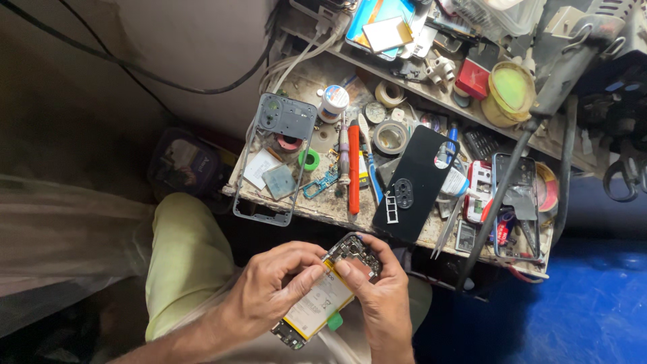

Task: The person disassembles a smartphone, removes the battery, and uses tweezers to adjust internal components. They then reassemble the phone and apply adhesive tape to the back cover.

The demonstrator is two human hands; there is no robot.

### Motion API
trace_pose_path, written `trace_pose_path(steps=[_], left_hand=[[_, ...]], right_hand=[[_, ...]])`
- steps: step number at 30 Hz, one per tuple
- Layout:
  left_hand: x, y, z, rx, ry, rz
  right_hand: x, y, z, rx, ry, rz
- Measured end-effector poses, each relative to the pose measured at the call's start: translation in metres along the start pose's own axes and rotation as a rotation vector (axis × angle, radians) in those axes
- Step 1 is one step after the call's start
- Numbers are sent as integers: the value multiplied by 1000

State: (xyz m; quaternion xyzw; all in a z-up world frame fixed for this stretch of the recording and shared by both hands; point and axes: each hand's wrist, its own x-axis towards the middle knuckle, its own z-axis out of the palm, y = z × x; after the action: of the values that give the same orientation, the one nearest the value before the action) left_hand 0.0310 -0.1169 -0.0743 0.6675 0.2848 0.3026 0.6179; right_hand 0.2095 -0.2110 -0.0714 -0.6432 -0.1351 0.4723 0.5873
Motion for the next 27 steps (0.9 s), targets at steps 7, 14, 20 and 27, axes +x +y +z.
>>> trace_pose_path(steps=[7, 14, 20, 27], left_hand=[[-4, 0, 2, 31, -5, -62], [0, -5, 8, -126, 41, -305], [1, -8, 5, -218, 2, -381], [2, -4, 4, -171, -11, -381]], right_hand=[[0, 11, -2, 32, 26, -21], [-1, 14, 2, 122, -3, -18], [-7, -2, 3, -60, -40, -53], [-9, -4, 8, -213, -23, -79]])
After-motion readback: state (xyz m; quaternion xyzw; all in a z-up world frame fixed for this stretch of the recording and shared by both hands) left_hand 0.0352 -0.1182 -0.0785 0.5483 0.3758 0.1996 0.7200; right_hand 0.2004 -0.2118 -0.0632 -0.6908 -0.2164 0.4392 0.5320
